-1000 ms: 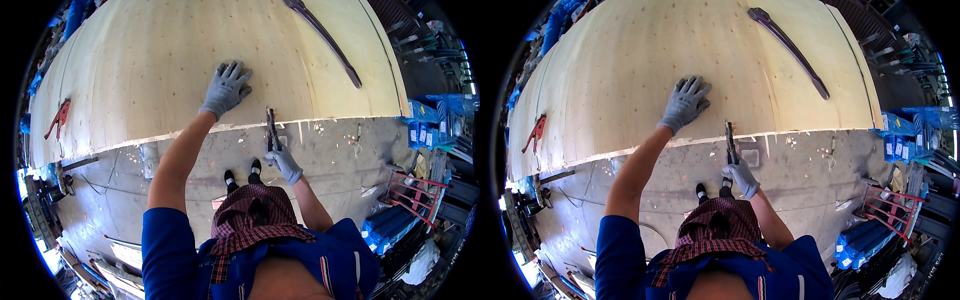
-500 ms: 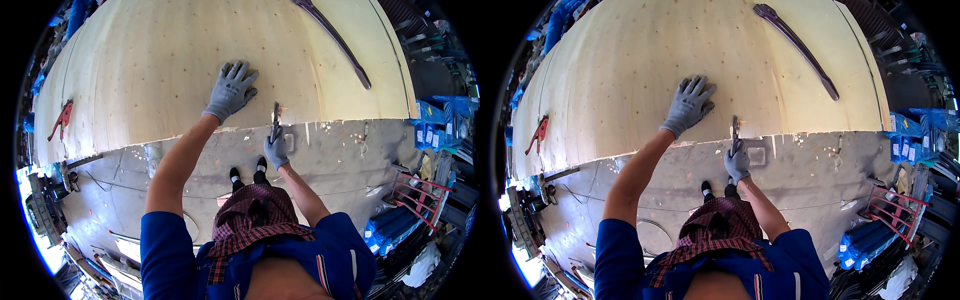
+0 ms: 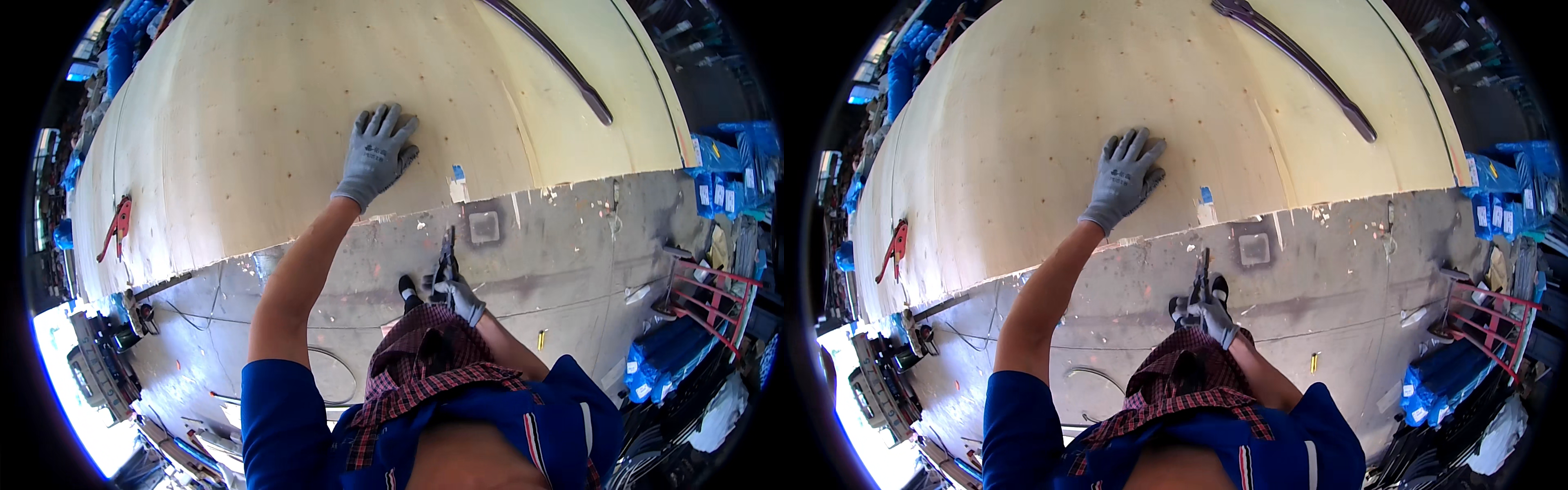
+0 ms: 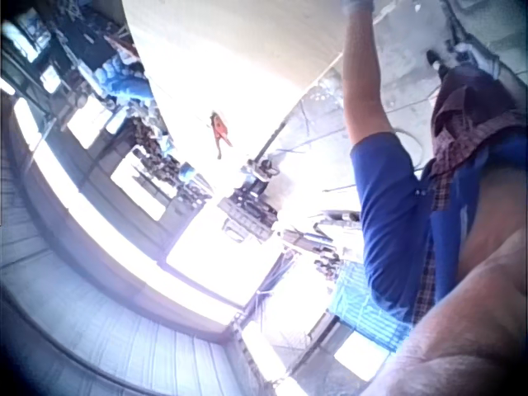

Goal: The person secures a green strip to a large wooden board using a red staple gun, then uses pliers to trim the strip and remove blue tape from the board's edge. A coworker assists by hammering a metal bar onto the board.

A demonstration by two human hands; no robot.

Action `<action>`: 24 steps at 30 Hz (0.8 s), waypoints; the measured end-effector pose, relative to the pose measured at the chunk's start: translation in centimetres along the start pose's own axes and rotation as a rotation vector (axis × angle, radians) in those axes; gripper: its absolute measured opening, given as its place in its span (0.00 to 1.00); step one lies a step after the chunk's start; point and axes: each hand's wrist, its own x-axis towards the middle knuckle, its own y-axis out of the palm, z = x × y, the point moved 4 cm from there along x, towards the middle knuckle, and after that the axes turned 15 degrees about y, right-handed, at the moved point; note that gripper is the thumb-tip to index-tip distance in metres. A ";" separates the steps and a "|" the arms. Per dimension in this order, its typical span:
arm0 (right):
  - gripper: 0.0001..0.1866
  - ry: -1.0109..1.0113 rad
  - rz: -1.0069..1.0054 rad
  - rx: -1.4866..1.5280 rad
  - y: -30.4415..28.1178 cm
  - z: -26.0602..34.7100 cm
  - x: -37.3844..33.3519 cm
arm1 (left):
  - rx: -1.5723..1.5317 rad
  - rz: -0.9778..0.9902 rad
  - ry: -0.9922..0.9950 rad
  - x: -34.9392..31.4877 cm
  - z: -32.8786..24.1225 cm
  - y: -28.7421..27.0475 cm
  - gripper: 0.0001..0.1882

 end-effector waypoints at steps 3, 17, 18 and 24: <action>0.33 -0.223 -0.134 -0.305 -1.1 4.6 -1.4 | 0.018 0.004 0.002 0.4 -0.3 -0.3 0.24; 0.16 -0.415 -0.345 -0.831 2.3 13.5 -2.1 | 0.054 0.012 0.010 0.6 -0.5 -0.2 0.25; 0.13 -0.399 -0.342 -0.770 2.5 13.3 -2.3 | 0.050 0.012 0.008 0.6 -0.5 -0.3 0.25; 0.16 -0.206 0.459 -0.191 2.6 11.8 1.3 | 0.060 0.016 0.025 0.9 -0.7 -0.4 0.24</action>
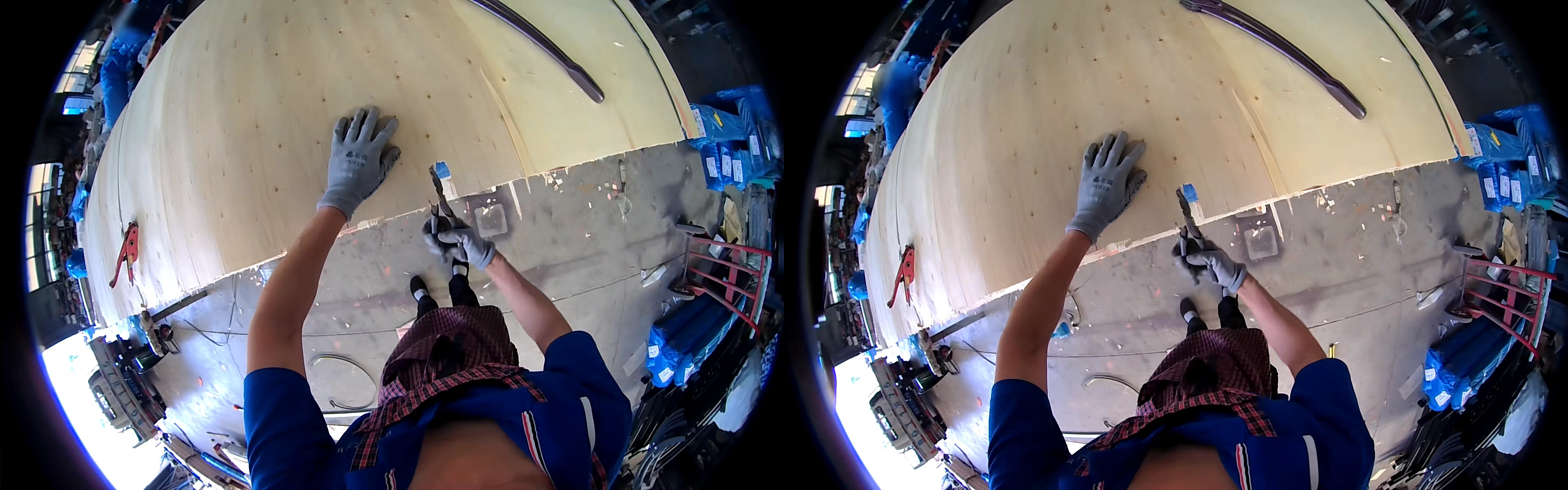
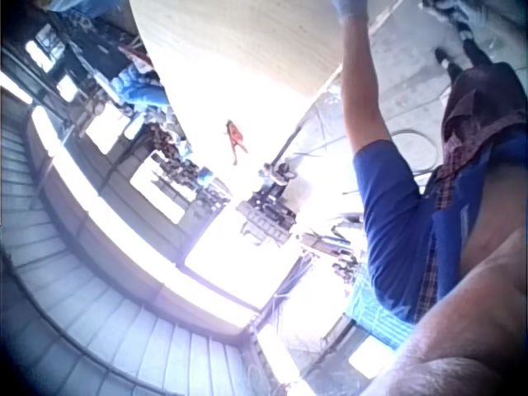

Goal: The person secures a green strip to a large wooden board using a red staple gun, then uses pliers to trim the strip and remove blue tape from the board's edge. A coworker assists by hammering a metal bar onto the board.

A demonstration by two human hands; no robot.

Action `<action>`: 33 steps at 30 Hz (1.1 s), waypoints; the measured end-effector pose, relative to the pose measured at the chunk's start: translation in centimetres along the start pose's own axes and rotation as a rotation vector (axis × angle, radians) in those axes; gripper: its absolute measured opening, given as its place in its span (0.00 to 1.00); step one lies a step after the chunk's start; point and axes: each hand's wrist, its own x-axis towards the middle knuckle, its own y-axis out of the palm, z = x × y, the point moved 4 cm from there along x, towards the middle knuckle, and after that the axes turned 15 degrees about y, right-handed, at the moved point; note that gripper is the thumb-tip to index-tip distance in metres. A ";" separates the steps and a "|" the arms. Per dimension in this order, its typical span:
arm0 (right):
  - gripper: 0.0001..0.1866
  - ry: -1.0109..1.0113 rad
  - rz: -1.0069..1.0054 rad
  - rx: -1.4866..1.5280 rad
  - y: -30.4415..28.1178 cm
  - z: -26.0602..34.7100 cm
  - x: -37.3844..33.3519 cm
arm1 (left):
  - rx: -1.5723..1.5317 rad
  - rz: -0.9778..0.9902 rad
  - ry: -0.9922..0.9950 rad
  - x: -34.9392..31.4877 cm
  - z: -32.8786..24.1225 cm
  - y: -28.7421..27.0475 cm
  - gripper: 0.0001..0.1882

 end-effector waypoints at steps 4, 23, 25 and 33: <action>0.21 0.052 0.519 0.880 5.0 -2.0 0.9 | -0.012 0.013 0.001 0.1 0.1 0.2 0.24; 0.37 -0.060 -0.796 -0.774 0.3 2.1 -2.0 | 0.123 0.101 0.092 0.8 -0.7 1.2 0.25; 0.36 -0.040 -0.763 -0.751 0.5 2.5 -2.3 | 0.133 0.107 0.099 0.7 -0.7 1.4 0.25; 0.27 -0.071 -0.822 -0.725 1.3 3.1 -3.1 | 0.129 0.127 0.122 0.7 -0.8 1.6 0.26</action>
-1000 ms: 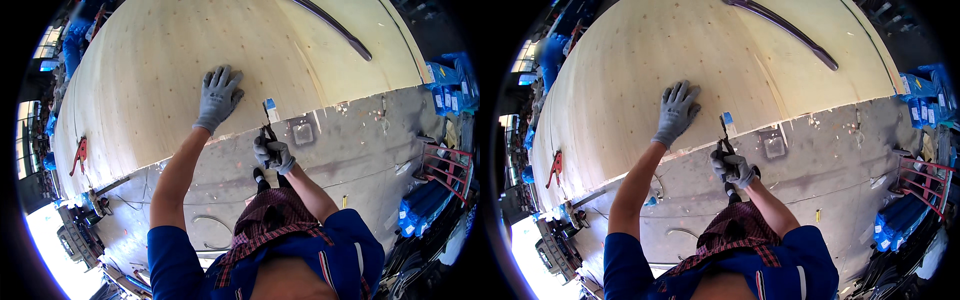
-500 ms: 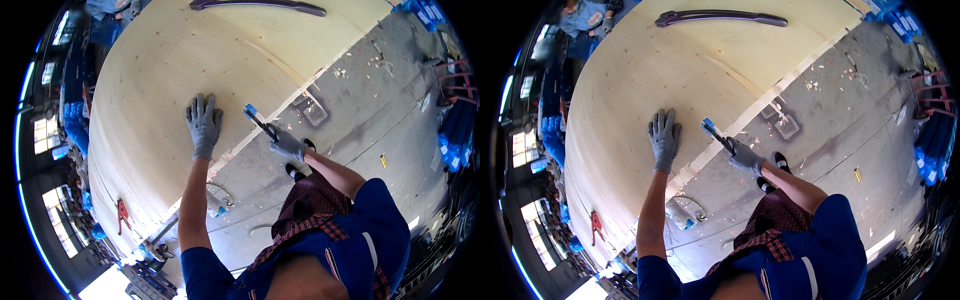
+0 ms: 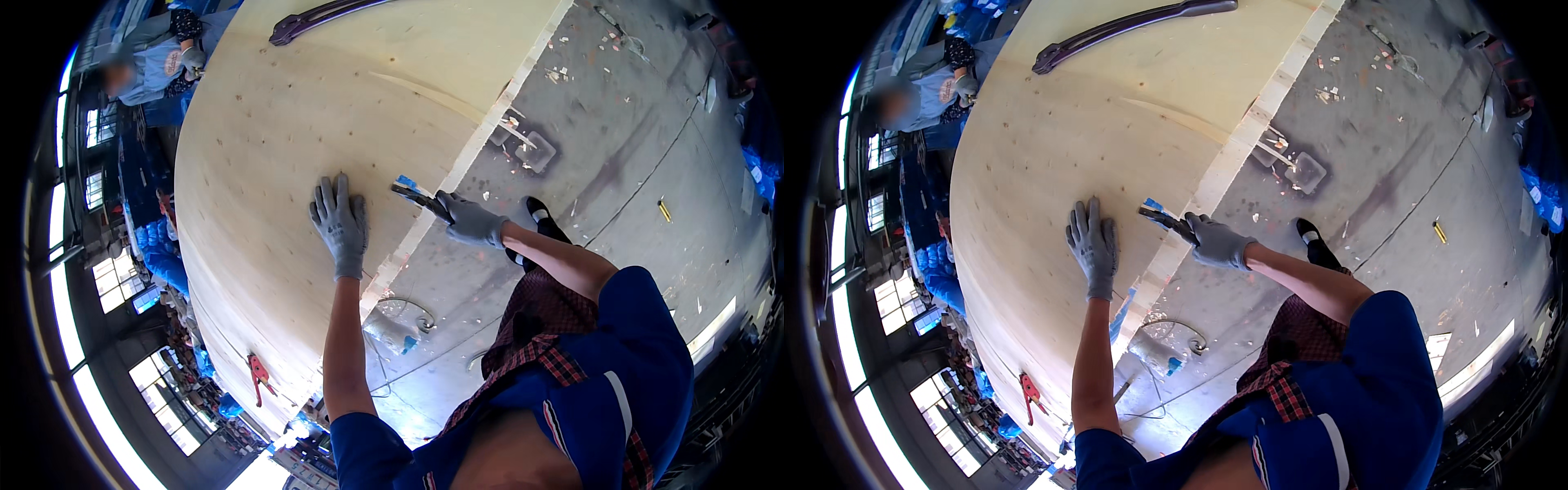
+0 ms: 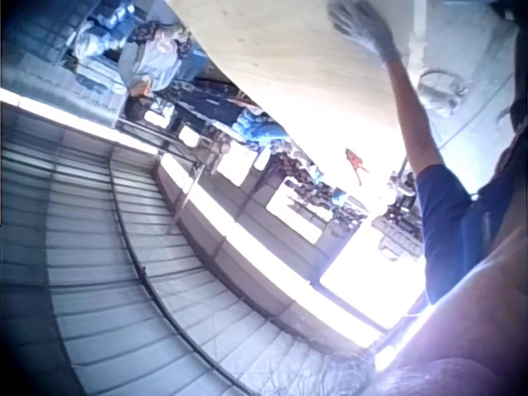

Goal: The person secures a green strip to a large wooden board using a red staple gun, then uses pliers to trim the strip and remove blue tape from the board's edge. A coworker assists by hammering a metal bar onto the board.

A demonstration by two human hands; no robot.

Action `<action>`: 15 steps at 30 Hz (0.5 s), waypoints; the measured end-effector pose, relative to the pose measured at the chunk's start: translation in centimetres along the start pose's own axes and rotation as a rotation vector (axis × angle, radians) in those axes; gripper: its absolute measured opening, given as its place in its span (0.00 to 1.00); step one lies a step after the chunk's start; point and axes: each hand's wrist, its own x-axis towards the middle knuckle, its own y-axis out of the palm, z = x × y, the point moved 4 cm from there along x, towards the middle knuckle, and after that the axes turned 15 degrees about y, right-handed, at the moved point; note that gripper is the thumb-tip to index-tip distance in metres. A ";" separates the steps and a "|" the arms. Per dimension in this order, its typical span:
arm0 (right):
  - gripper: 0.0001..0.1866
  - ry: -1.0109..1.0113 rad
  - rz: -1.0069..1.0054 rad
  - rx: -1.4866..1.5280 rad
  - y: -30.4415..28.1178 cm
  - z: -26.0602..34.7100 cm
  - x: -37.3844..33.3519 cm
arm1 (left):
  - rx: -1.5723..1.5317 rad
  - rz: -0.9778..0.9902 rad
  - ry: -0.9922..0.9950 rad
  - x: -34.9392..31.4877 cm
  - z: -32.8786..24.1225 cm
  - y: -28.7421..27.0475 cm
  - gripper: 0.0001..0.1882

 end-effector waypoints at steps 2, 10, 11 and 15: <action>0.24 0.000 -0.014 -0.026 0.1 0.9 0.3 | 0.011 0.002 0.009 0.1 -0.2 -0.1 0.26; 0.10 -0.219 -0.293 -0.200 1.1 -0.3 3.5 | 0.026 0.025 0.016 -0.2 -0.1 0.0 0.26; 0.08 -0.376 -0.409 -0.209 1.2 -0.8 4.5 | 0.027 0.018 0.019 -0.2 0.0 0.1 0.26; 0.06 -0.472 -0.645 -0.180 2.9 -2.7 8.5 | 0.054 0.029 0.024 0.8 -0.2 -0.1 0.26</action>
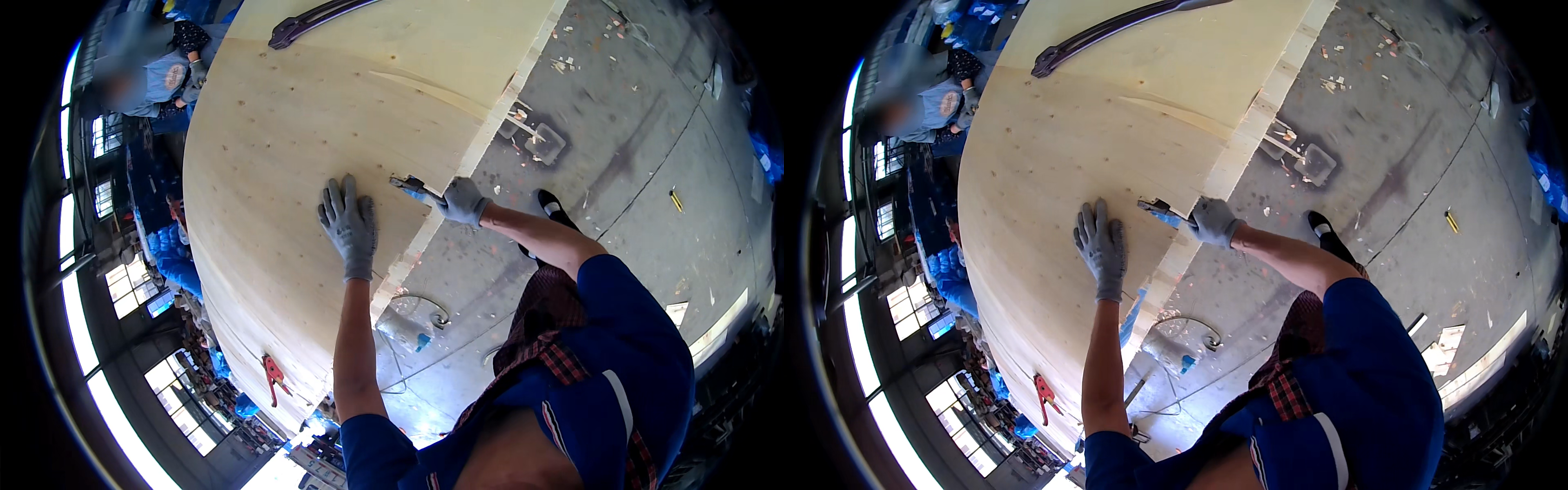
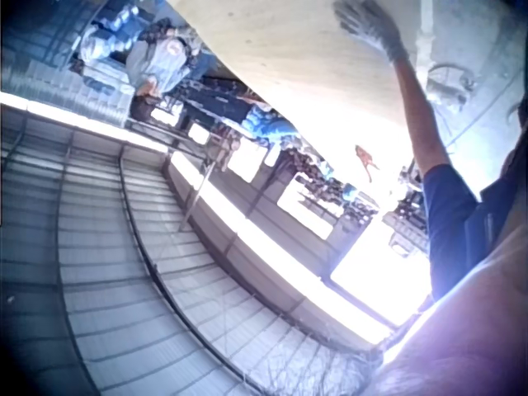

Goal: The person secures a green strip to a large wooden board using a red staple gun, then uses pliers to trim the strip and remove blue tape from the board's edge. A coworker assists by hammering a metal bar onto the board.

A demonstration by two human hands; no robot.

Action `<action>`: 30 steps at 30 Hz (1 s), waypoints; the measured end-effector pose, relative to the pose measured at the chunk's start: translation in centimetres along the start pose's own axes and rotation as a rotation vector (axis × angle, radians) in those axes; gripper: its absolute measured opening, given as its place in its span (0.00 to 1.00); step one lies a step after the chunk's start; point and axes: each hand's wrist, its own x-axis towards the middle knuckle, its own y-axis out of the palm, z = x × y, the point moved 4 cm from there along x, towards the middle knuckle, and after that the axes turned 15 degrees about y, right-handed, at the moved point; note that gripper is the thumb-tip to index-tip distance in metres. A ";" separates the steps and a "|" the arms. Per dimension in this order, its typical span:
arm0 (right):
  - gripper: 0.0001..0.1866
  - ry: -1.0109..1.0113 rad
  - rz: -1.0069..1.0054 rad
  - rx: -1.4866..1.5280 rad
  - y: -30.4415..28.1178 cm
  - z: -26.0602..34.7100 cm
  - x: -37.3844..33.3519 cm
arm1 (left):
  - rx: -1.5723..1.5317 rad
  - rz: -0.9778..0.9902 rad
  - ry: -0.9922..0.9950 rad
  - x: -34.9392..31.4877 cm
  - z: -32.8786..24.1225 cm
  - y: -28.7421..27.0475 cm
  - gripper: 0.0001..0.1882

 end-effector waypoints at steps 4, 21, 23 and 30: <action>0.12 0.679 0.745 0.928 1.2 3.9 -4.6 | -0.041 -0.002 -0.026 -0.8 0.4 0.2 0.26; 0.41 0.418 0.433 0.232 -5.7 4.0 -4.3 | -0.025 -0.027 -0.011 -0.7 0.2 0.0 0.25; 0.42 0.510 0.521 0.233 -5.9 4.2 -3.8 | -0.025 -0.026 -0.012 -0.7 0.1 0.0 0.25; 0.14 0.476 0.465 0.115 -5.8 5.7 -2.3 | -0.036 -0.029 -0.028 -1.4 0.4 0.3 0.26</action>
